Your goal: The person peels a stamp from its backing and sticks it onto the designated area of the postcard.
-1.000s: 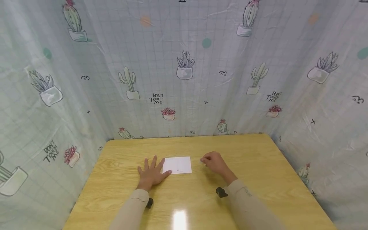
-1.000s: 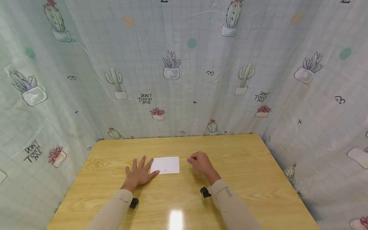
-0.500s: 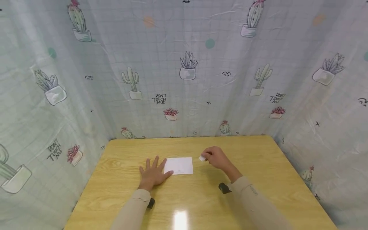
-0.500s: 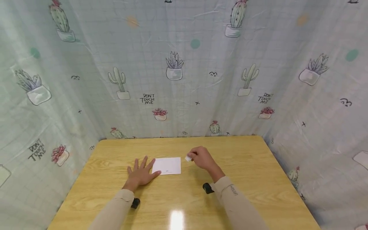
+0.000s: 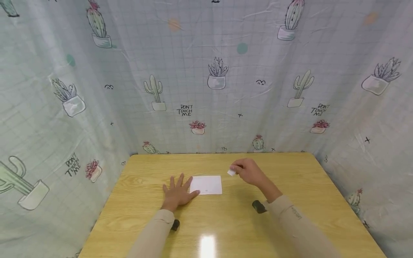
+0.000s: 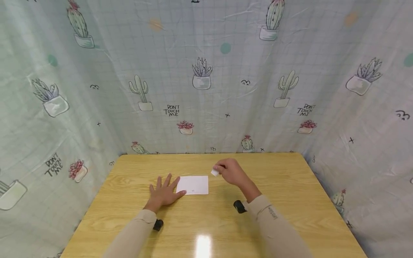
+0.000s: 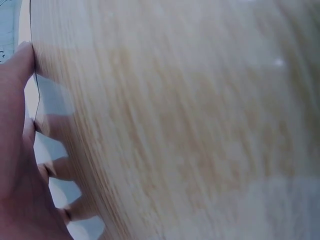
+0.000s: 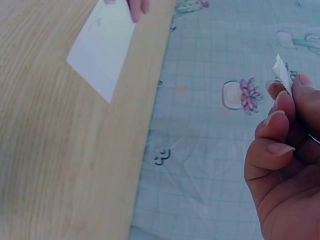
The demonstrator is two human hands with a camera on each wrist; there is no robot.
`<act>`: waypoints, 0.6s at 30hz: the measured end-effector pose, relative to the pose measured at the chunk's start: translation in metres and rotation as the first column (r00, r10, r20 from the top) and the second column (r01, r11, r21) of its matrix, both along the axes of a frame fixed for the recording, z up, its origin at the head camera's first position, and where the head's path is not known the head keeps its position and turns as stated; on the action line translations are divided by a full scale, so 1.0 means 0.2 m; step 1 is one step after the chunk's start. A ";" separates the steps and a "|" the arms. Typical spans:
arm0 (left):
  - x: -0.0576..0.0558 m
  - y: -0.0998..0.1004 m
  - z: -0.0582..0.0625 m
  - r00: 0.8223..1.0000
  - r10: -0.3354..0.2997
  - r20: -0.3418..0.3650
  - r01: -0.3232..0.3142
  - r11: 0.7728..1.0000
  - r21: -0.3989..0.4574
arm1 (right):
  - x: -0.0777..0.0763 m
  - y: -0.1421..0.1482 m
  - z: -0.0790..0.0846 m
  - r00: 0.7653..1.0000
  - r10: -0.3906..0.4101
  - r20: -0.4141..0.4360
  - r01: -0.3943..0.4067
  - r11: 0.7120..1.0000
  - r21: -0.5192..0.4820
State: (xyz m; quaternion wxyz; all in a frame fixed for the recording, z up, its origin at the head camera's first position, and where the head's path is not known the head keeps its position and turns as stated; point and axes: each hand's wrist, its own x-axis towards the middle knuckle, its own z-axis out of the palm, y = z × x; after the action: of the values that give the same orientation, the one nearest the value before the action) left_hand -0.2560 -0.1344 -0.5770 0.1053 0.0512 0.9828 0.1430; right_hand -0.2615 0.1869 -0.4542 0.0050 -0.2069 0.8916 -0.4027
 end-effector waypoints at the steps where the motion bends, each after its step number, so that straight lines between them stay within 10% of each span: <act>1: 0.00 0.00 0.00 1.000 0.000 -0.002 0.000 1.000 0.001 | 0.00 0.00 0.02 1.000 0.007 -0.007 -0.007 1.000 0.003; 18: 0.01 -0.01 0.02 1.000 -0.001 -0.017 0.002 0.999 0.033 | 0.07 -0.08 0.21 0.994 0.056 -0.089 -0.059 0.998 -0.033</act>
State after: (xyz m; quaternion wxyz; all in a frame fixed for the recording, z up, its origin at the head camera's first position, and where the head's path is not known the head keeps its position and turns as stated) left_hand -0.2548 -0.1361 -0.5731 0.0961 0.0548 0.9811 0.1589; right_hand -0.2476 0.1704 -0.4114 -0.0262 -0.2501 0.8774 -0.4086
